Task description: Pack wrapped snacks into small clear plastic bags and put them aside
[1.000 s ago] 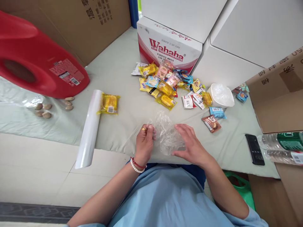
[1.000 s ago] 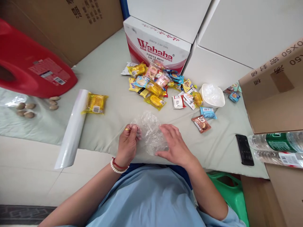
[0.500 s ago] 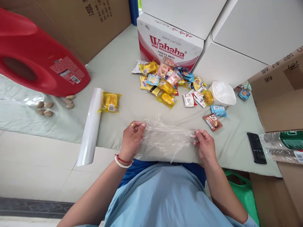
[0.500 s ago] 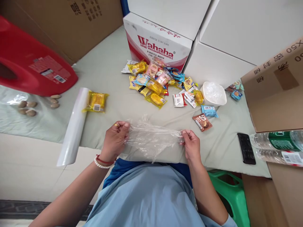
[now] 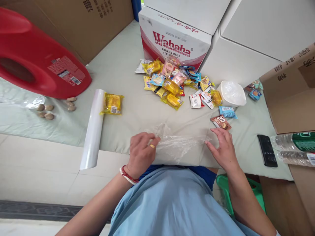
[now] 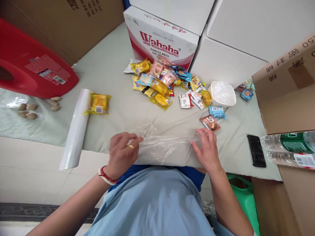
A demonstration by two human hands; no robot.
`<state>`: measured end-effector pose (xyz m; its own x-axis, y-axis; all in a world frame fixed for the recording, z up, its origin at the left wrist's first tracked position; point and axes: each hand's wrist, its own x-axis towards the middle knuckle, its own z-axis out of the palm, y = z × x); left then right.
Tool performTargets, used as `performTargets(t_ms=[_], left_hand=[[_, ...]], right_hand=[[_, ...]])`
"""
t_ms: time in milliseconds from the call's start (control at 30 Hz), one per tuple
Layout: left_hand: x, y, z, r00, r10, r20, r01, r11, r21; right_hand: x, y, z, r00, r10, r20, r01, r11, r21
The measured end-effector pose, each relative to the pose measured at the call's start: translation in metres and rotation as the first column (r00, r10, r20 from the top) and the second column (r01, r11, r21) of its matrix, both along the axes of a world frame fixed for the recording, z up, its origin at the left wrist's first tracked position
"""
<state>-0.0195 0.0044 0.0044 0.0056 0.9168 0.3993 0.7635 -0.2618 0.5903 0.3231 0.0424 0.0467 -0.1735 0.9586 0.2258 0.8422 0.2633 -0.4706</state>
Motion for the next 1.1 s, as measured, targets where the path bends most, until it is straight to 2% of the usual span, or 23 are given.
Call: performTargets(t_ms=[67,100,167,233,333,400,467,533,600,667,733,800,867,933,1000,1033,1100], left_hand=[[0.005,-0.002,0.0,0.974,-0.216,-0.06,0.214,0.976,-0.04],[0.007,-0.002,-0.001,0.96,-0.272,-0.069,0.268,0.961,-0.067],[0.008,0.0,-0.002,0.948,-0.307,-0.084,0.296,0.948,-0.121],[0.007,0.002,-0.006,0.942,-0.311,-0.123,0.289,0.942,-0.173],[0.002,0.006,-0.012,0.915,-0.343,-0.212,0.284,0.922,-0.265],[-0.003,0.008,-0.016,0.887,-0.385,-0.254,0.291,0.895,-0.339],[-0.008,0.011,-0.018,0.862,-0.425,-0.276,0.304,0.869,-0.391],[-0.013,0.014,-0.018,0.842,-0.455,-0.289,0.318,0.853,-0.415],[-0.017,0.019,-0.017,0.824,-0.479,-0.302,0.333,0.841,-0.427],[-0.022,0.024,-0.015,0.808,-0.5,-0.312,0.342,0.829,-0.443],[-0.028,0.027,-0.014,0.797,-0.517,-0.312,0.347,0.815,-0.465],[-0.034,0.03,-0.014,0.795,-0.529,-0.297,0.353,0.802,-0.482],[-0.039,0.03,-0.013,0.809,-0.521,-0.272,0.358,0.803,-0.476],[-0.038,0.029,-0.008,0.854,-0.458,-0.246,0.334,0.846,-0.416],[-0.031,0.025,0.0,0.928,-0.313,-0.203,0.25,0.926,-0.284],[-0.025,0.022,0.005,0.962,-0.219,-0.161,0.186,0.963,-0.198],[-0.007,0.013,0.014,0.996,-0.08,-0.032,0.078,0.995,-0.063]], right_hand=[[-0.01,0.005,0.011,0.965,0.24,0.105,-0.244,0.969,0.03],[-0.018,0.009,0.013,0.923,0.358,0.138,-0.361,0.932,-0.002],[-0.032,0.016,0.009,0.84,0.518,0.165,-0.512,0.855,-0.081],[-0.043,0.024,-0.002,0.825,0.546,0.147,-0.534,0.838,-0.115],[-0.048,0.04,-0.015,0.876,0.482,-0.024,-0.481,0.869,-0.117],[-0.045,0.05,-0.014,0.887,0.415,-0.205,-0.448,0.88,-0.156],[-0.038,0.061,-0.01,0.888,0.271,-0.371,-0.378,0.89,-0.255],[-0.03,0.071,-0.008,0.871,0.062,-0.487,-0.279,0.879,-0.388],[-0.022,0.081,-0.012,0.843,-0.125,-0.523,-0.182,0.849,-0.496],[-0.013,0.09,-0.019,0.867,-0.212,-0.45,-0.08,0.833,-0.548],[-0.007,0.098,-0.025,0.941,-0.213,-0.263,0.038,0.838,-0.544],[-0.004,0.103,-0.026,0.984,-0.168,-0.056,0.12,0.865,-0.486],[-0.005,0.106,-0.022,0.995,-0.096,0.036,0.102,0.901,-0.422],[-0.008,0.109,-0.015,1.0,-0.011,-0.003,0.008,0.917,-0.399],[-0.011,0.111,-0.01,0.995,0.037,-0.088,-0.072,0.897,-0.437],[-0.013,0.112,-0.009,0.992,0.03,-0.12,-0.083,0.88,-0.468],[-0.018,0.109,-0.012,0.986,-0.021,-0.168,-0.072,0.846,-0.529]])
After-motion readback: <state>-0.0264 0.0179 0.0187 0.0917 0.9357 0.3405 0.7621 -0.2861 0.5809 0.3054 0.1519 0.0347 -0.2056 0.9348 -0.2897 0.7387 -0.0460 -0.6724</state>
